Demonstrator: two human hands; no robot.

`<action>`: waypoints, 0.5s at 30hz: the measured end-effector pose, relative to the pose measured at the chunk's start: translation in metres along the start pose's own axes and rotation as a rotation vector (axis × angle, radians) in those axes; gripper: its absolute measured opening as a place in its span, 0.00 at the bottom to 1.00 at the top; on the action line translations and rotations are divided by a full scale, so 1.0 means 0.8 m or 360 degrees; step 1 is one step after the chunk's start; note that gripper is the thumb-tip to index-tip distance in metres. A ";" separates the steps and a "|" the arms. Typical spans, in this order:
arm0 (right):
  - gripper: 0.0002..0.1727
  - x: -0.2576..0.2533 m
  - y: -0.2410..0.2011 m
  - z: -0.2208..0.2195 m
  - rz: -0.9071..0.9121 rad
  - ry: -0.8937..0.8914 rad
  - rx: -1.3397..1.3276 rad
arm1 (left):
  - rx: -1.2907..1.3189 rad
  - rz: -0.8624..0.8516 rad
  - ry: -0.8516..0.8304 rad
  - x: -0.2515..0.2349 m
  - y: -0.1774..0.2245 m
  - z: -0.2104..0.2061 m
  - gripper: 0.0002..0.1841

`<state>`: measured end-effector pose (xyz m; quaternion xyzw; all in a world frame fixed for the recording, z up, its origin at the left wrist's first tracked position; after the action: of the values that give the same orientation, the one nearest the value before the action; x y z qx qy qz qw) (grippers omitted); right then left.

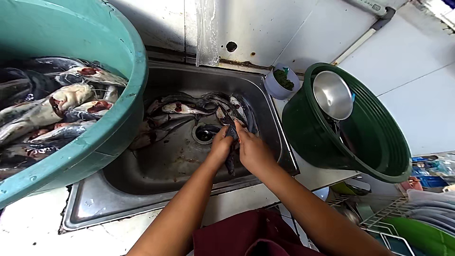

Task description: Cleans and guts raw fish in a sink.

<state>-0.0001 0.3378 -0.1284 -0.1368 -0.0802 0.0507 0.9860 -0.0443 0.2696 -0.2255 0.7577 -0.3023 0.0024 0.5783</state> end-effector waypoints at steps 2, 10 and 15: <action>0.38 0.025 0.001 -0.007 0.0018 -0.0074 0.0052 | 0.0125 0.0057 0.0044 -0.002 -0.001 0.005 0.16; 0.35 0.042 0.005 -0.009 0.0041 -0.0009 0.0178 | -0.0119 0.0065 0.0101 -0.005 -0.001 0.004 0.17; 0.37 -0.024 0.004 -0.006 0.0080 0.0078 -0.0043 | -0.0267 -0.0020 0.0058 -0.002 0.002 -0.001 0.16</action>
<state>-0.0185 0.3377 -0.1364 -0.1533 -0.0532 0.0709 0.9842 -0.0459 0.2706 -0.2240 0.7084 -0.2860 -0.0130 0.6452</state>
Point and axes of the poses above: each hand's wrist, its own x-axis away from the middle knuckle, its own z-axis out of the back of the hand, y = z × x, the point moved 9 cm from there along -x, towards the middle knuckle, and after that the axes turned 13 degrees about z, right-handed, at the moved point
